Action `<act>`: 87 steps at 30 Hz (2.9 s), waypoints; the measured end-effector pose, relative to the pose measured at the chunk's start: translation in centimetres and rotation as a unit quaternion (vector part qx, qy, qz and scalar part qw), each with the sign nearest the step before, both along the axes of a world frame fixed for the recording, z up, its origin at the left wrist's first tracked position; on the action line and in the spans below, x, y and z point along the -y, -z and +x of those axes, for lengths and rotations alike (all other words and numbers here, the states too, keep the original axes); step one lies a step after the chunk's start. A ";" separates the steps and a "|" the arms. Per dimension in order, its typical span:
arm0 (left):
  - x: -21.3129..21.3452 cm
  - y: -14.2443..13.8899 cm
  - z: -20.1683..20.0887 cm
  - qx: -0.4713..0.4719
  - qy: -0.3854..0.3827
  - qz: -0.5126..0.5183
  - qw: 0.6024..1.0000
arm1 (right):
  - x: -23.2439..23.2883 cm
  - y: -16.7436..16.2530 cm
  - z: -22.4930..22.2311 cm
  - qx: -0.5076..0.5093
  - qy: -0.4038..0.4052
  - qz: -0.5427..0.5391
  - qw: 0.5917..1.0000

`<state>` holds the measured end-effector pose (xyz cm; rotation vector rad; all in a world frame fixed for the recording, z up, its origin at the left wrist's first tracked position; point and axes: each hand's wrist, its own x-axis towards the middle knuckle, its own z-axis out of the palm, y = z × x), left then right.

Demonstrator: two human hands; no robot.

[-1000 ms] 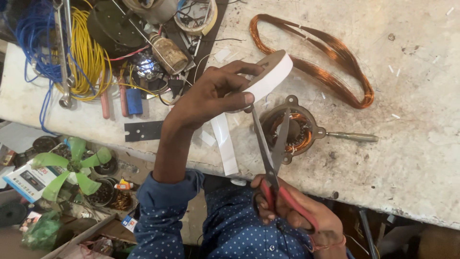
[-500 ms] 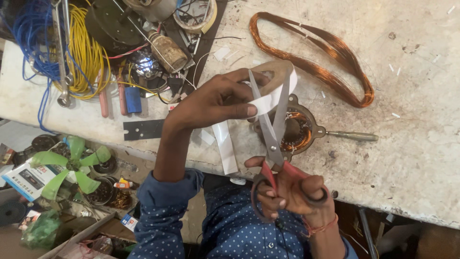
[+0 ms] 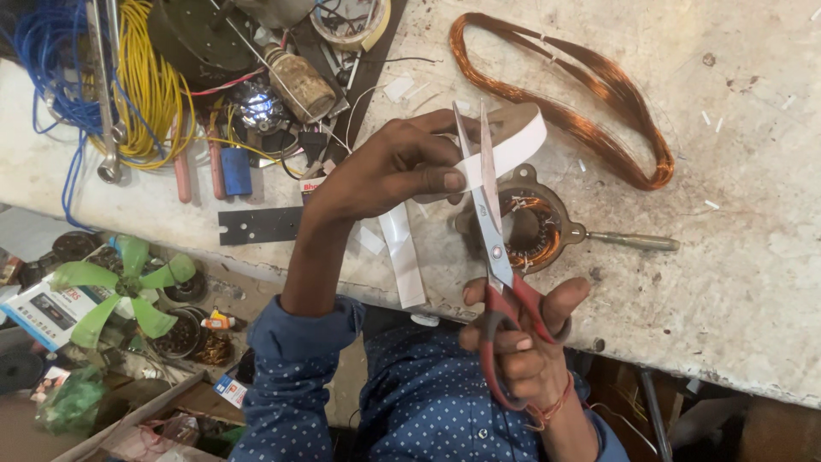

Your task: The person winds copper wire around a motor stator core, secures the winding with white tape, and trims excess tape with scissors. The person then wraps the stator with a roll of white insulating tape.

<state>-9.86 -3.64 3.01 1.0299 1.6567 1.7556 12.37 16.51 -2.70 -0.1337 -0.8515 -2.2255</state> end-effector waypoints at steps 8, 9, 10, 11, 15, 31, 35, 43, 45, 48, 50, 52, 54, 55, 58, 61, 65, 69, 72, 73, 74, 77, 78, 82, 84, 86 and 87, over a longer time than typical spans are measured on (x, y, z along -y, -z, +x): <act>0.5 0.2 -0.2 -0.041 -0.010 -0.047 0.998 | 1.0 1.0 0.7 0.037 -0.010 -0.037 0.999; 0.6 0.2 -0.2 -0.069 -0.005 -0.026 0.997 | 0.8 0.8 0.9 0.033 -0.011 -0.013 0.999; 0.6 0.2 -0.2 -0.096 0.000 -0.005 0.995 | 0.7 0.5 1.0 0.029 -0.011 0.012 0.999; 0.5 0.1 -0.3 -0.125 0.006 0.016 0.992 | 0.5 0.3 1.0 0.029 -0.007 0.023 0.999; 0.4 -0.3 -0.4 -0.149 0.016 -0.028 0.988 | 0.2 0.0 1.2 0.031 0.013 0.127 0.991; 0.0 -1.1 1.4 -0.196 0.003 -0.092 0.976 | -4.9 -6.3 0.9 -0.021 0.373 0.622 0.688; 1.2 -3.1 2.2 -0.270 -0.082 -0.136 0.950 | -6.7 -7.5 0.6 0.007 0.428 0.859 0.280; 0.0 -2.5 5.9 -0.296 -0.090 -0.427 0.849 | -13.2 -1.1 1.8 0.024 0.246 0.955 -0.163; -0.2 -2.0 6.1 -0.326 -0.101 -0.386 0.857 | -14.8 0.2 2.4 0.050 0.200 0.962 -0.177; 0.5 -2.0 6.2 -0.332 -0.132 -0.267 0.895 | -15.8 0.5 2.5 0.009 0.180 0.958 -0.222; 1.2 -2.2 6.1 -0.301 -0.150 -0.208 0.918 | -15.6 -0.8 2.1 -0.057 0.150 0.936 -0.313; 1.5 -2.5 5.9 -0.229 -0.175 -0.172 0.942 | -14.5 -2.8 1.2 -0.022 0.075 0.951 -0.299; 0.9 -2.5 5.7 -0.144 -0.156 -0.102 0.972 | -12.7 -5.1 0.1 -0.007 0.112 0.958 -0.262; -0.2 -2.3 5.5 -0.097 -0.121 -0.049 0.987 | -11.5 -6.2 -0.3 -0.007 0.186 0.955 -0.231; -3.2 -1.7 6.3 0.084 -0.030 0.005 0.996 | -6.9 -8.1 -0.8 -0.052 0.372 0.925 -0.050; -6.3 -1.0 7.3 0.181 0.058 -0.008 0.982 | -4.5 -8.6 -1.8 -0.202 0.442 0.871 -0.066; -7.5 -0.4 7.9 0.291 0.135 0.071 0.944 | -4.0 -8.8 -2.2 -0.252 0.435 0.857 -0.110; -7.4 0.3 8.3 0.316 0.141 0.046 0.937 | -4.6 -7.9 -2.4 -0.246 0.457 0.845 -0.129; -7.3 0.7 8.0 0.263 0.107 -0.005 0.959 | -5.7 -6.2 -2.8 -0.245 0.500 0.818 -0.146; -7.3 0.8 7.7 0.223 0.075 -0.019 0.972 | -6.5 -5.6 -3.1 -0.250 0.516 0.805 -0.154; -7.2 0.8 7.5 0.181 0.044 -0.033 0.982 | -7.2 -5.2 -3.1 -0.254 0.533 0.790 -0.161; -6.5 0.8 6.9 -0.121 -0.202 -0.162 0.958 | -9.5 -4.8 -2.1 -0.209 0.473 0.839 -0.168; -6.5 0.8 7.0 -0.201 -0.224 -0.185 0.936 | -9.9 -4.8 -1.8 -0.224 0.457 0.852 -0.123; -7.5 0.8 7.1 -0.358 -0.256 -0.227 0.869 | -9.2 -5.1 -1.2 -0.304 0.378 0.875 0.003; -8.1 1.0 6.9 -0.318 -0.225 -0.248 0.887 | -7.7 -4.9 -1.4 -0.355 0.338 0.872 0.015; -8.6 1.1 6.4 -0.236 -0.165 -0.283 0.915 | -6.3 -4.5 -1.9 -0.406 0.308 0.860 0.003; -8.6 1.1 6.4 -0.230 -0.172 -0.263 0.921 | -5.8 -4.4 -2.0 -0.413 0.290 0.863 -0.023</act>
